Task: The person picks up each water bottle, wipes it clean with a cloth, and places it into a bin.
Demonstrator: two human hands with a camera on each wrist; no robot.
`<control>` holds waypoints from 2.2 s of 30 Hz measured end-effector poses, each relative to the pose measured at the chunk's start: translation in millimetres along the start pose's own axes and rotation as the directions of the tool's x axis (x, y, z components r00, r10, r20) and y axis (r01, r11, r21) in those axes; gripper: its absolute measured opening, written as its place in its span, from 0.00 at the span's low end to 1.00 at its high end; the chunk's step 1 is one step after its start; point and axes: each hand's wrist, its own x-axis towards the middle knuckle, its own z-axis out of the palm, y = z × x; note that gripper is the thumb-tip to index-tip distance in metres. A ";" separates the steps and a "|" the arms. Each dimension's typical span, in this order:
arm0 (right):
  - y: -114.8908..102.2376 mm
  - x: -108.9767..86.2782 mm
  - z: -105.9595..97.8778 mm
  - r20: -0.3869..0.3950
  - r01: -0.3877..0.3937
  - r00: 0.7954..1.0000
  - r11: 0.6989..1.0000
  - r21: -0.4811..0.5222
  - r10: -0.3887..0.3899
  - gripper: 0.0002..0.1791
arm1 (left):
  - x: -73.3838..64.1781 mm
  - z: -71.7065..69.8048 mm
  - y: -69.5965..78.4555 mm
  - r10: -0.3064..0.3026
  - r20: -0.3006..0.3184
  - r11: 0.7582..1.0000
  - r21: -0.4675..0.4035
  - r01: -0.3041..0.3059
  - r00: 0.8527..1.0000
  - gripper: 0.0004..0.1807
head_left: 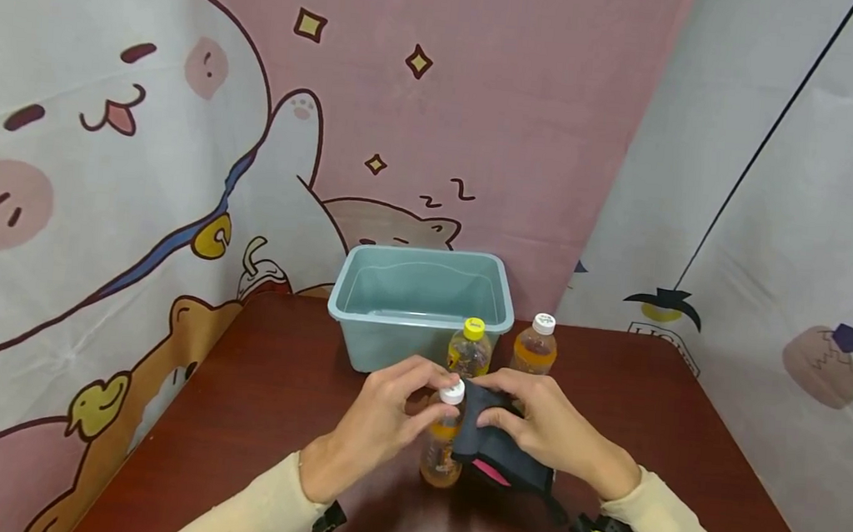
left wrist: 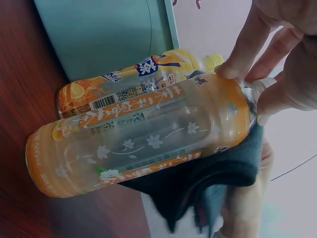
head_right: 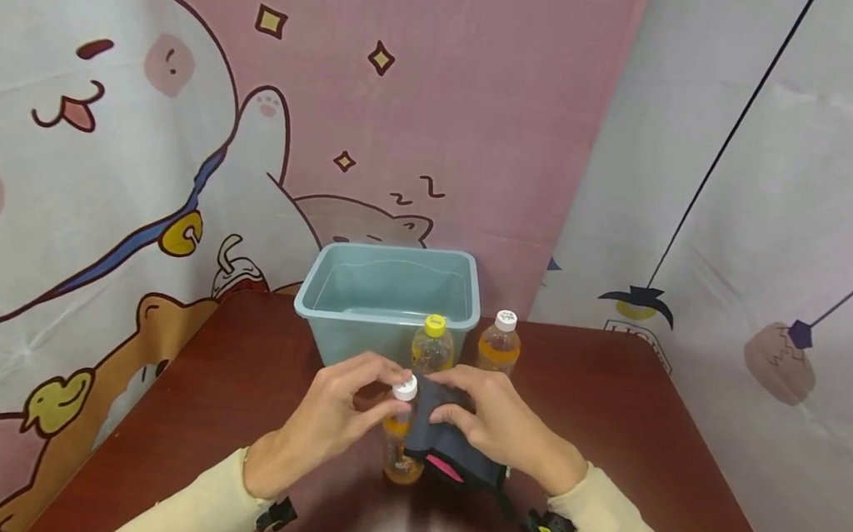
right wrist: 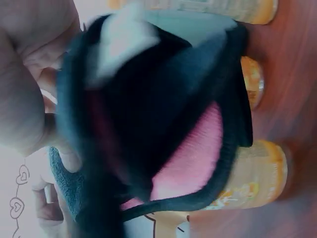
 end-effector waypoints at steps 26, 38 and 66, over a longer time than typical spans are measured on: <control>-10.4 0.4 -4.0 0.102 0.026 0.995 0.989 -0.145 -0.011 0.19 | 2.2 2.2 3.5 -0.121 -0.007 0.993 -0.007 0.121 0.993 0.23; 17.7 -9.5 20.2 0.243 0.010 0.970 0.986 -0.165 0.031 0.10 | 2.2 4.1 2.1 -0.106 -0.012 0.994 -0.008 0.106 0.994 0.22; 40.1 -13.3 45.6 0.306 -0.015 0.951 0.997 -0.081 0.039 0.05 | 1.3 4.9 2.5 -0.110 -0.012 0.994 0.000 0.110 0.994 0.24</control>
